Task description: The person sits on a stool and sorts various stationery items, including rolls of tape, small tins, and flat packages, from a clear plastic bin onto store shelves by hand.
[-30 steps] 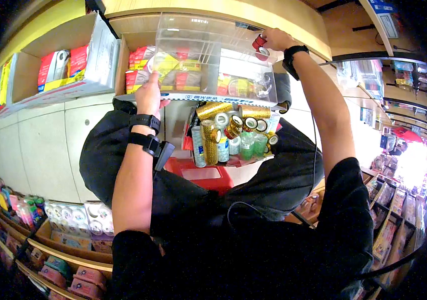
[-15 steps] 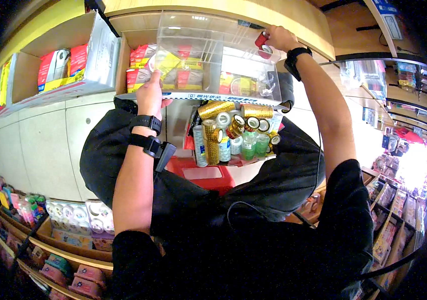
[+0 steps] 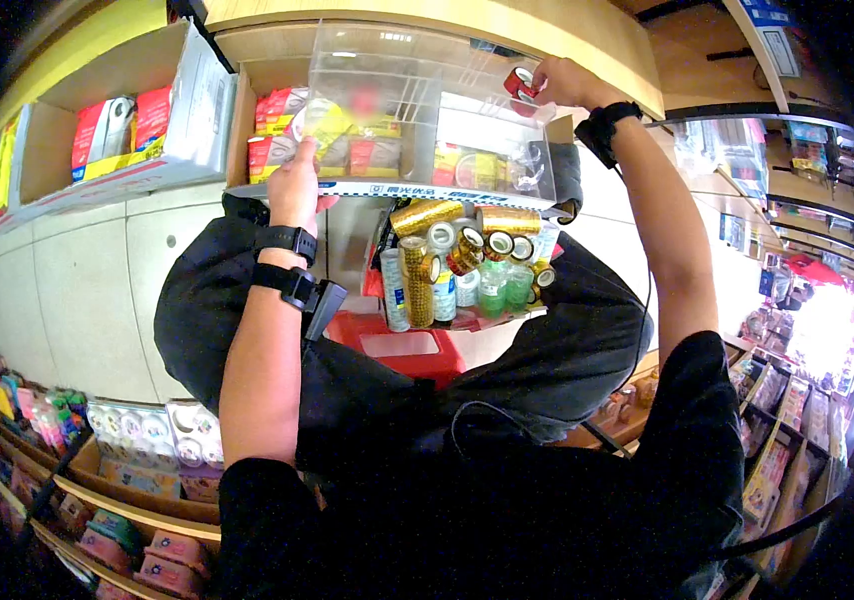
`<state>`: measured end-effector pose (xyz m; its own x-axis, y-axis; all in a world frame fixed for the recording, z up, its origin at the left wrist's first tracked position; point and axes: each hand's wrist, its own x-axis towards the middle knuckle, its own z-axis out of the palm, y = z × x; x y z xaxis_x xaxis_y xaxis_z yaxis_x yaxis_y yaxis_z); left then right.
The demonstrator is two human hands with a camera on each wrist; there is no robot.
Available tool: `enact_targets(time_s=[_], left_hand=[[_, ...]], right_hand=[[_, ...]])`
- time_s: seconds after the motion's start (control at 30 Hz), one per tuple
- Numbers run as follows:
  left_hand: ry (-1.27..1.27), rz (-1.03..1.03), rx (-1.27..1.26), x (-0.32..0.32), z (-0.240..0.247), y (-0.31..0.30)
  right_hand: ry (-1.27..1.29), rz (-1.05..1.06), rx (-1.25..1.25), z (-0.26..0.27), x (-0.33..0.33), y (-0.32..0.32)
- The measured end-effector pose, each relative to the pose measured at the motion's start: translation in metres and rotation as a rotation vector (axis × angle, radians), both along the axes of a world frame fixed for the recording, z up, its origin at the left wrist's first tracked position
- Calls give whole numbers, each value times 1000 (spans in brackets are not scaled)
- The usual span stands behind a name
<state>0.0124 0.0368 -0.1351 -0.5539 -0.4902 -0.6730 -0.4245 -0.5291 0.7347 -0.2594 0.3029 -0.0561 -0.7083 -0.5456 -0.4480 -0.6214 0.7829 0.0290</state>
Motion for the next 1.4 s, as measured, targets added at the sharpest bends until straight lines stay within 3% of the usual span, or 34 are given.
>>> enact_targets(time_s=[0.43,0.8,1.0,1.23,1.3,1.4], left_hand=[[-23,-15,-6,0,4,1],[12,6,-9,0,5,2],[-1,-3,-28,0,1,1],[1,-10,-20,0,2,1],[35,-3,-7,0,1,1],[-9,-11,-24,0,5,1]], right_hand=[[-274,-161,-32,-2,-17,1],[-16,-48,169,-7,-6,-21],[-41,-44,252,3,-3,-25],[-277,-273,6,12,-8,-24],[-203,-257,-11,2,-6,-19],[-26,-5,63,-21,-25,-14]])
